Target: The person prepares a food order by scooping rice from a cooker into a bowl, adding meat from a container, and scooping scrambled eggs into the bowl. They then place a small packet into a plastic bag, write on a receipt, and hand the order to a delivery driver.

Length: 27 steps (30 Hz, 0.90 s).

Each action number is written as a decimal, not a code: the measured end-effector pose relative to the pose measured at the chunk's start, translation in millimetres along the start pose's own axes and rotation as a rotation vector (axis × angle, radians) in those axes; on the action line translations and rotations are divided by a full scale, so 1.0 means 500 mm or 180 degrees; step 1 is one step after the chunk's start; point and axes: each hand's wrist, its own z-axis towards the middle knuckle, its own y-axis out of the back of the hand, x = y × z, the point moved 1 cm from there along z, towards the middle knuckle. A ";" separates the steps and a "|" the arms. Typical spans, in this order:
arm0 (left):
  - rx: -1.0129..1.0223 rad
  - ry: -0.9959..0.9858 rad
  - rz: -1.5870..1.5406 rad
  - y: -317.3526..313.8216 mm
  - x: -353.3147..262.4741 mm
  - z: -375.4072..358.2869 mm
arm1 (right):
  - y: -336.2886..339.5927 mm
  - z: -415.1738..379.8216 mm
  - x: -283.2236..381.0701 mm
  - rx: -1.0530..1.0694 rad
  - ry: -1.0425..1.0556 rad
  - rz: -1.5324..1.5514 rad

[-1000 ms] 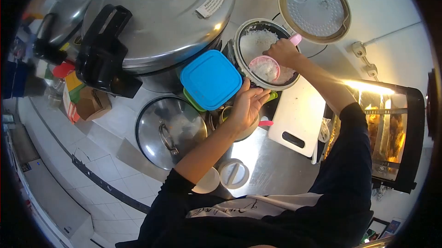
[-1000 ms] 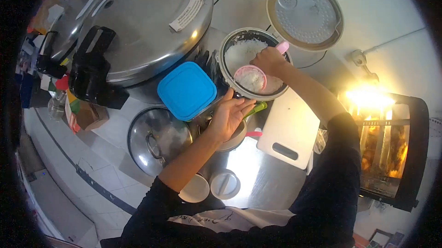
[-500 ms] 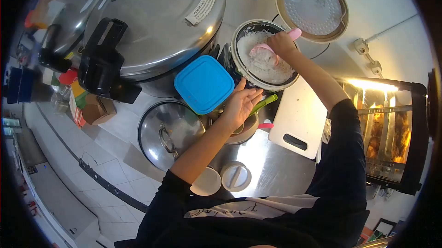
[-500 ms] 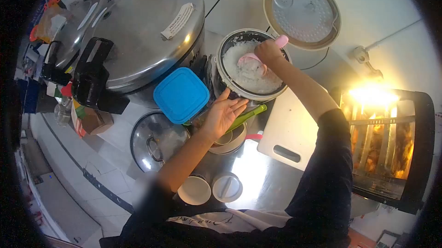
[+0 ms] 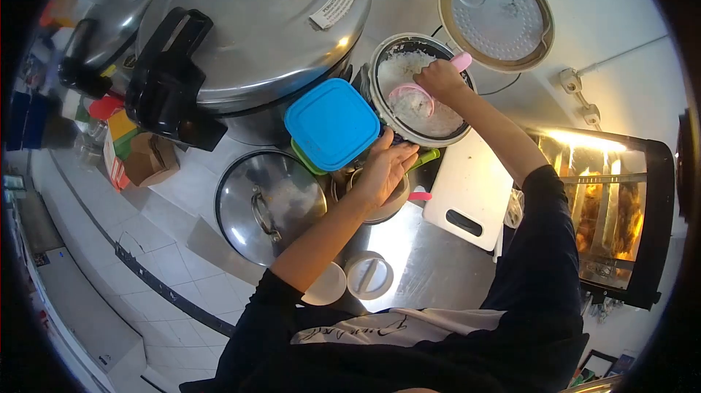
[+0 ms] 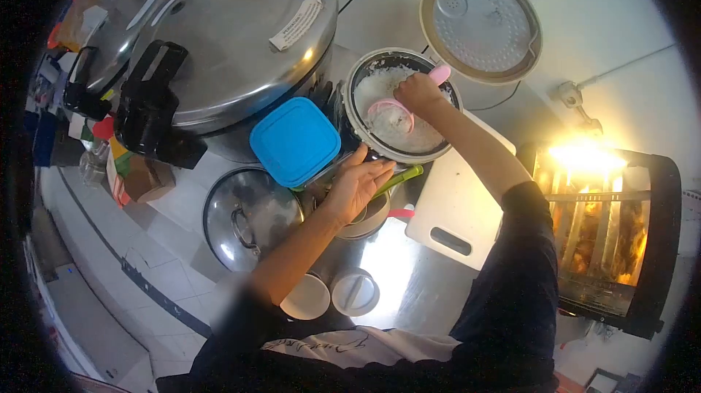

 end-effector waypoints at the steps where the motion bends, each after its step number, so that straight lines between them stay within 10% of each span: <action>1: -0.0036 -0.0030 0.0046 -0.002 -0.001 -0.004 | 0.007 -0.003 0.001 -0.0022 0.0031 0.0016; 20: 0.0185 0.0018 -0.0173 0.012 -0.002 0.001 | 0.072 -0.035 -0.001 -0.0135 0.0311 0.0175; 27: -0.0124 0.0231 -0.0055 0.006 0.012 -0.016 | 0.035 -0.073 -0.071 0.0673 -0.0634 0.0439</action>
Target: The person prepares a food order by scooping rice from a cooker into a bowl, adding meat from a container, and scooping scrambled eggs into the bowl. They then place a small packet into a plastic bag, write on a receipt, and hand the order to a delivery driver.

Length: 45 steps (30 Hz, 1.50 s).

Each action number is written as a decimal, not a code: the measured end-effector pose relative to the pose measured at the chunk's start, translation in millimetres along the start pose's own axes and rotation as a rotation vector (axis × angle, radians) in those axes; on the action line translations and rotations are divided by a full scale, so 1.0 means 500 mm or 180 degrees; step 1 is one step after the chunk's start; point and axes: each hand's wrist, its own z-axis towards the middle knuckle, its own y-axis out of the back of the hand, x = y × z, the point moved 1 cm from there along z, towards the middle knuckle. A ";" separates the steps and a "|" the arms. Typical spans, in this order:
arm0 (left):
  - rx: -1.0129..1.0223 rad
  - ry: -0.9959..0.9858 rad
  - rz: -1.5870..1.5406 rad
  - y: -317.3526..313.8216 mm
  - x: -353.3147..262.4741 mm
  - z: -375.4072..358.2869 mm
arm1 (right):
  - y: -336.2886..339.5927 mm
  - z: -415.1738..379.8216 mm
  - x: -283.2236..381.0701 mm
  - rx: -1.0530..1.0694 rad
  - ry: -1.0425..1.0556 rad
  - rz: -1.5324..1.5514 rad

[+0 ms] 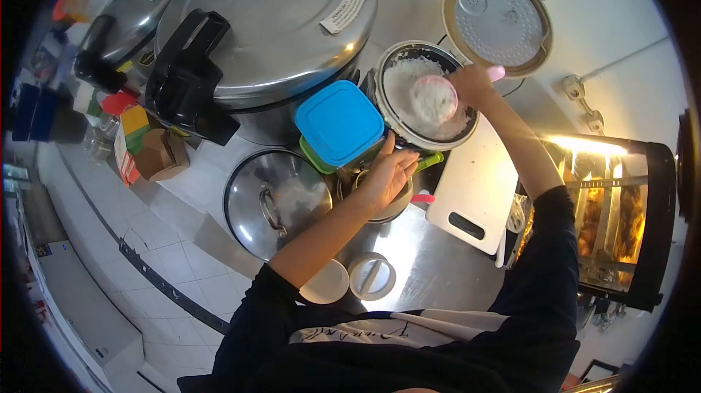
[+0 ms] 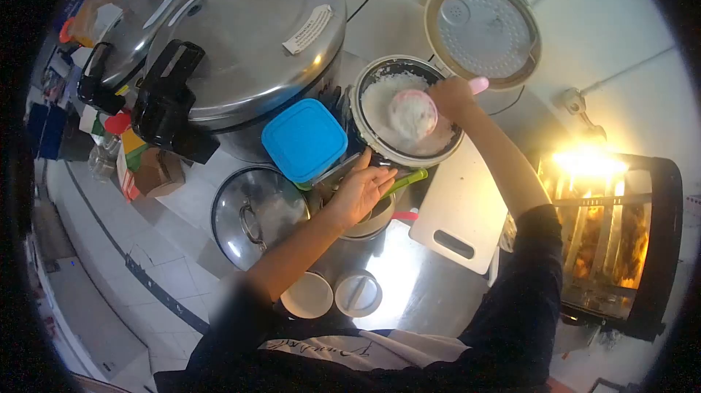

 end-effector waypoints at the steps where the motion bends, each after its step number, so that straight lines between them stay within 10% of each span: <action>1: -0.0173 0.0084 -0.0080 -0.007 0.004 -0.010 | -0.006 -0.003 -0.018 -0.0033 -0.0296 0.0169; 11: 0.0726 0.1312 0.1832 -0.015 -0.067 -0.312 | -0.105 -0.124 -0.098 -0.0338 -0.0559 0.3168; 17: 0.1398 0.1742 0.4963 0.087 -0.098 -0.473 | 0.028 -0.375 0.085 -0.0526 -0.0620 0.4551; 24: 0.1054 0.2309 0.6937 0.325 -0.045 -0.563 | 0.091 -0.618 0.467 0.1285 -0.0962 0.5948; 27: 0.0036 0.2338 0.5476 0.411 -0.011 -0.572 | 0.082 -0.655 0.639 0.1027 -0.1459 0.6388; 29: -0.0040 0.1976 0.4175 0.429 0.004 -0.580 | 0.026 -0.639 0.781 -0.1107 -0.1446 0.5013; 31: -0.0002 0.1776 0.3460 0.450 0.009 -0.585 | 0.074 -0.627 0.863 -0.0156 -0.2312 0.4162; 35: 0.0044 0.1704 0.3031 0.470 0.005 -0.586 | 0.060 -0.573 1.017 -0.0936 -0.2479 0.2192; 41: 0.0207 0.1692 0.2958 0.464 -0.007 -0.596 | 0.080 -0.593 1.005 -0.1814 -0.2898 0.2430; 45: 0.0200 0.1684 0.2903 0.452 -0.012 -0.603 | 0.141 -0.628 0.973 -0.0798 -0.3177 0.3545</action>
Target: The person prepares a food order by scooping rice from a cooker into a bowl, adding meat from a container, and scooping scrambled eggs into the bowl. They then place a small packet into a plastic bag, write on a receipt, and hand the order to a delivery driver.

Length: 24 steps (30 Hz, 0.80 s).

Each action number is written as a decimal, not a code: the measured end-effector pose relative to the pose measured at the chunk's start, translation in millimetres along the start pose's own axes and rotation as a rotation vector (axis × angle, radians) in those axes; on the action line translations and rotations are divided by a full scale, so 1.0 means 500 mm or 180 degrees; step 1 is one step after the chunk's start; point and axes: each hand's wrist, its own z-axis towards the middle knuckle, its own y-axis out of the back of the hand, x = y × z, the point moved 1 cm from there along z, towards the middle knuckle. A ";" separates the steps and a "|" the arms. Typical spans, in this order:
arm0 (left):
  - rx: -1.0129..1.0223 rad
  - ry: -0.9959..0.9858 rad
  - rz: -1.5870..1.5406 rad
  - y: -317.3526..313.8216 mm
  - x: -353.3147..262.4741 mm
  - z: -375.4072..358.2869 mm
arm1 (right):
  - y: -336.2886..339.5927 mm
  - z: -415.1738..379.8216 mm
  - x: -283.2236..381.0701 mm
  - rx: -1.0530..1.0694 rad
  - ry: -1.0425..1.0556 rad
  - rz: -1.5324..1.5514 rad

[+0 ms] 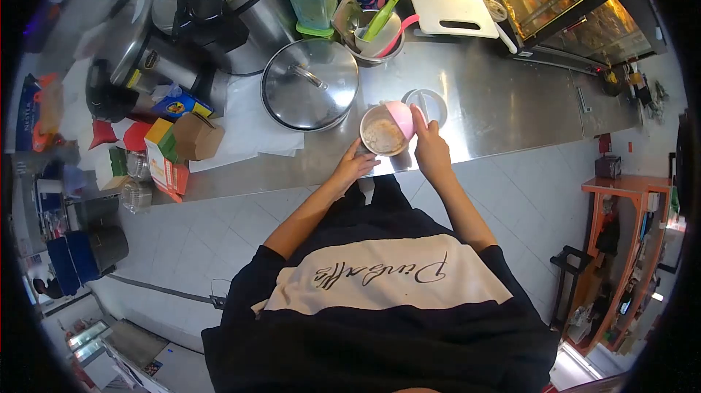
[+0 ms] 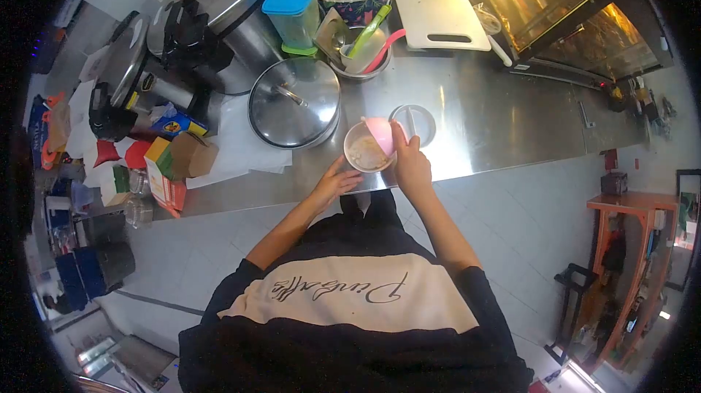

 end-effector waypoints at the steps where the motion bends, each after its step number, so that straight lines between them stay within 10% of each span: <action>1: 0.0047 -0.0025 0.0003 0.000 -0.003 -0.002 | 0.001 -0.007 0.008 0.0178 -0.0029 -0.0071; 17: 0.0116 0.0042 -0.0516 0.004 -0.017 0.006 | -0.061 0.016 0.035 0.0097 0.0776 -0.1100; 24: 0.0123 0.0113 -0.0520 0.029 -0.013 0.047 | 0.077 0.130 -0.069 0.1535 0.0479 -0.0066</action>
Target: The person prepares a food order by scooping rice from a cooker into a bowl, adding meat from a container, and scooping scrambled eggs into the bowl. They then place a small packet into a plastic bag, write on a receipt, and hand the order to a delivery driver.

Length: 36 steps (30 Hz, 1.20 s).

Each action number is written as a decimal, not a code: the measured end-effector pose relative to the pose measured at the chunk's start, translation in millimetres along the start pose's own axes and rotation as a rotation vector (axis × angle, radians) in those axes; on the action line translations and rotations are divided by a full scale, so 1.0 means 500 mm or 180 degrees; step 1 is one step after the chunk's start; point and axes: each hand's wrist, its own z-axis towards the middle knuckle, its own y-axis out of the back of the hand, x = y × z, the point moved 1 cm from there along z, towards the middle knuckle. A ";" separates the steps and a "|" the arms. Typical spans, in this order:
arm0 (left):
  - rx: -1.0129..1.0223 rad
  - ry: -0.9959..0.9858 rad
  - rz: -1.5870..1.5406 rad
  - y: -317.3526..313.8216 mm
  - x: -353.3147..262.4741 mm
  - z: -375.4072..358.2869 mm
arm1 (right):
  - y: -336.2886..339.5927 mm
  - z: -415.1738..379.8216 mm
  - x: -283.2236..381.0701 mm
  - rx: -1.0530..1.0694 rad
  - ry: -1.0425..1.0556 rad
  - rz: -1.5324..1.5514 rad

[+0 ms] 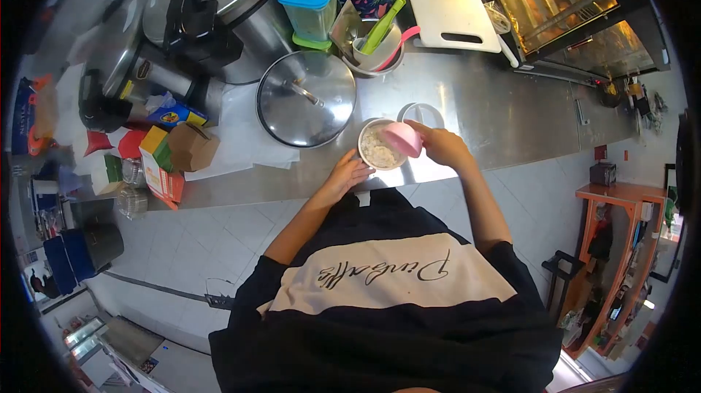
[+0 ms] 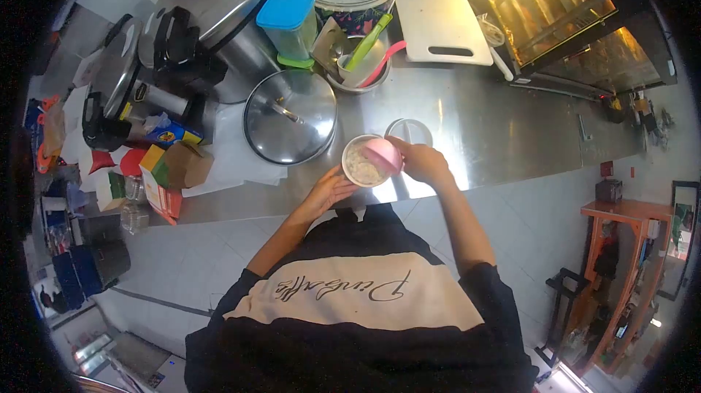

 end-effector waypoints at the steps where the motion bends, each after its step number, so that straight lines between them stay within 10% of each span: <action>1: -0.0055 0.0008 -0.0008 -0.003 0.000 0.008 | 0.003 0.020 -0.043 0.0143 0.0276 0.0506; 5: -0.0347 0.0296 0.0606 -0.010 -0.011 0.026 | 0.215 0.021 0.021 0.0722 -0.0222 0.2507; 10: -0.0846 0.0343 0.0660 0.002 0.018 0.057 | 0.435 0.219 0.005 -0.0995 -0.0124 0.3046; 15: -0.1096 0.0592 0.0934 -0.013 -0.007 0.059 | 0.717 0.544 0.033 -0.2522 0.0767 0.2219; 20: -0.1371 0.0490 0.0778 -0.022 -0.003 0.058 | 0.873 0.797 0.030 -0.2658 0.0930 0.1682; 31: -0.1490 0.0496 0.0464 0.007 0.049 0.077 | 0.698 0.693 0.016 -0.3651 0.1987 0.0592; 36: -0.1588 0.0591 0.0731 -0.026 -0.007 0.053 | 0.482 0.618 -0.009 -0.2591 0.2222 0.1398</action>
